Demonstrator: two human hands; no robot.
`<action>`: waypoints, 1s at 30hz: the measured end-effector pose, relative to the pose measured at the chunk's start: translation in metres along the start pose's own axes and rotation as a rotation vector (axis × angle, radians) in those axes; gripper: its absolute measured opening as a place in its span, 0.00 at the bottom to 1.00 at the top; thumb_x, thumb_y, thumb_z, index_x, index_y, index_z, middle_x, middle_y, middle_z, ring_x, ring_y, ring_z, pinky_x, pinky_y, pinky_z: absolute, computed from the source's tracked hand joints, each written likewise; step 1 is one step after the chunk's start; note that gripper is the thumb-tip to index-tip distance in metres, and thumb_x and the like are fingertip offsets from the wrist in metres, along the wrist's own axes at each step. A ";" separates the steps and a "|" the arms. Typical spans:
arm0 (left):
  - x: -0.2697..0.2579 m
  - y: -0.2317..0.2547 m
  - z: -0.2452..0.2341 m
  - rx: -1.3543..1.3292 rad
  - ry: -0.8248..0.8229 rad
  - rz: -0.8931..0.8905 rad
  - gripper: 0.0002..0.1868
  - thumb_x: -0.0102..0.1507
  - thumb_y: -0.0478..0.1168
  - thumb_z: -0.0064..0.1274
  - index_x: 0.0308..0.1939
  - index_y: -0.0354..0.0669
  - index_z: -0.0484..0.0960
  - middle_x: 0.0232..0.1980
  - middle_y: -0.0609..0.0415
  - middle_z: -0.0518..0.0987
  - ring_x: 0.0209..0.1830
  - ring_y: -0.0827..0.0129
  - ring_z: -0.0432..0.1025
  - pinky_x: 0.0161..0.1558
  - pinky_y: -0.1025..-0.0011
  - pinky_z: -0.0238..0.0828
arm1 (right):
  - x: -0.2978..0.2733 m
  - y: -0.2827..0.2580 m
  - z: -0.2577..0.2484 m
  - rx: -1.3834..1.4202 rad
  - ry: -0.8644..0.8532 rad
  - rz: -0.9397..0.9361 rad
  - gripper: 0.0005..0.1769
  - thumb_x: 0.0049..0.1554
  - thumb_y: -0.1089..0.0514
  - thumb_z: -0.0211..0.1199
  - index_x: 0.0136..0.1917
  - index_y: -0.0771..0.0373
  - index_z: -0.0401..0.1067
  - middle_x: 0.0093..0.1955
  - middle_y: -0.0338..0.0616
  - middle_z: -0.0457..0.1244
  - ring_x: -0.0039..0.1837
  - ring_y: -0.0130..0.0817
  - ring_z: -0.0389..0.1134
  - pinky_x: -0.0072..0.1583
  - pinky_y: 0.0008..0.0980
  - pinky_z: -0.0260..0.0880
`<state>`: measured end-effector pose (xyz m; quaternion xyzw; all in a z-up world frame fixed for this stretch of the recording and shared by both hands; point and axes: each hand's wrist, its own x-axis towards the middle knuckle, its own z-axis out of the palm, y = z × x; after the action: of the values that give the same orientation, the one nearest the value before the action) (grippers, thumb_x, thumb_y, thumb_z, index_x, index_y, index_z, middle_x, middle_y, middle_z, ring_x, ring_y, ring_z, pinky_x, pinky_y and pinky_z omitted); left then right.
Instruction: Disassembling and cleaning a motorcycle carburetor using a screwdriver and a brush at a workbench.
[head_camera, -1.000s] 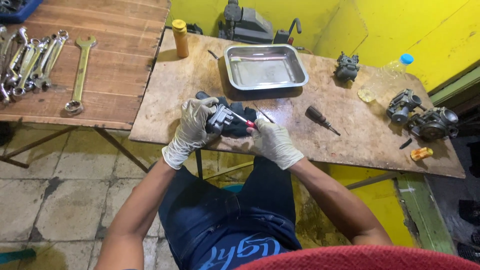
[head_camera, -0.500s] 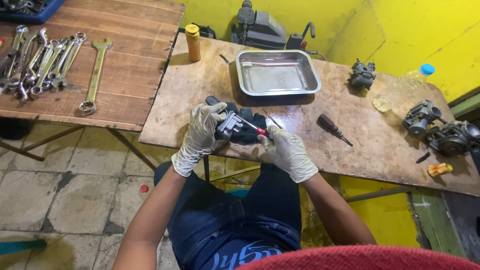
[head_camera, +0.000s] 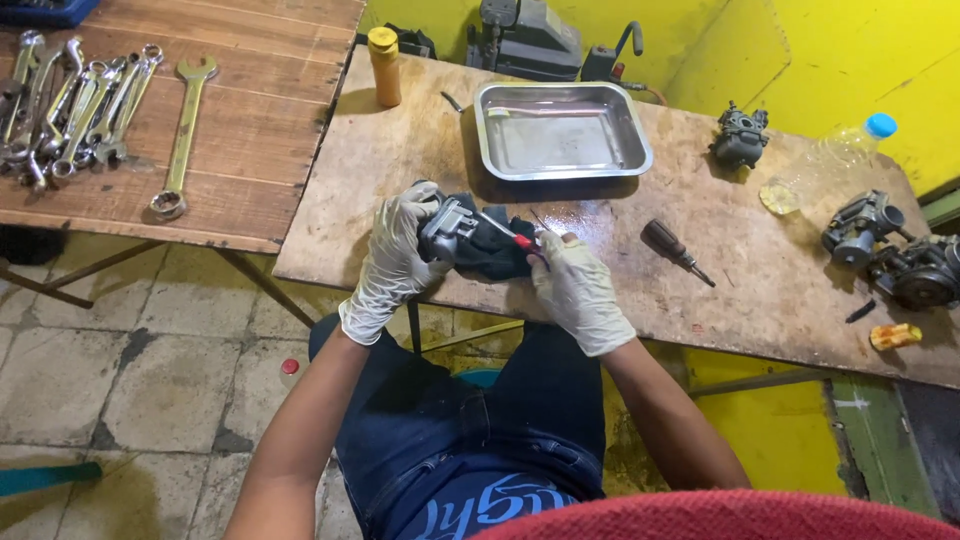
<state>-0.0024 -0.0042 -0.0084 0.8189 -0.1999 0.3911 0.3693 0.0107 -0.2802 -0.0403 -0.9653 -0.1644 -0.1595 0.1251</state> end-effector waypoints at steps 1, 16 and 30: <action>-0.002 -0.003 0.002 -0.001 -0.003 0.006 0.26 0.52 0.49 0.64 0.50 0.44 0.75 0.62 0.49 0.76 0.58 0.50 0.72 0.58 0.57 0.68 | 0.005 0.001 0.006 0.001 0.005 0.005 0.21 0.59 0.43 0.61 0.65 0.43 0.68 0.48 0.41 0.67 0.52 0.47 0.73 0.50 0.45 0.76; 0.006 0.003 -0.002 0.018 -0.001 -0.023 0.27 0.55 0.46 0.61 0.55 0.43 0.73 0.61 0.44 0.75 0.57 0.45 0.74 0.56 0.56 0.74 | 0.033 0.003 0.015 -0.011 0.307 -0.147 0.06 0.57 0.53 0.68 0.47 0.52 0.74 0.42 0.43 0.65 0.47 0.47 0.70 0.48 0.43 0.72; -0.001 0.010 -0.006 0.223 -0.087 0.204 0.51 0.51 0.48 0.62 0.76 0.36 0.59 0.74 0.34 0.64 0.68 0.39 0.66 0.68 0.51 0.62 | 0.046 -0.109 -0.016 0.350 -0.234 0.022 0.65 0.39 0.35 0.80 0.81 0.51 0.50 0.63 0.61 0.66 0.71 0.58 0.64 0.69 0.53 0.66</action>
<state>-0.0120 -0.0064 -0.0020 0.8466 -0.2529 0.4105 0.2254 0.0080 -0.1722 0.0114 -0.9425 -0.1925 -0.0138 0.2728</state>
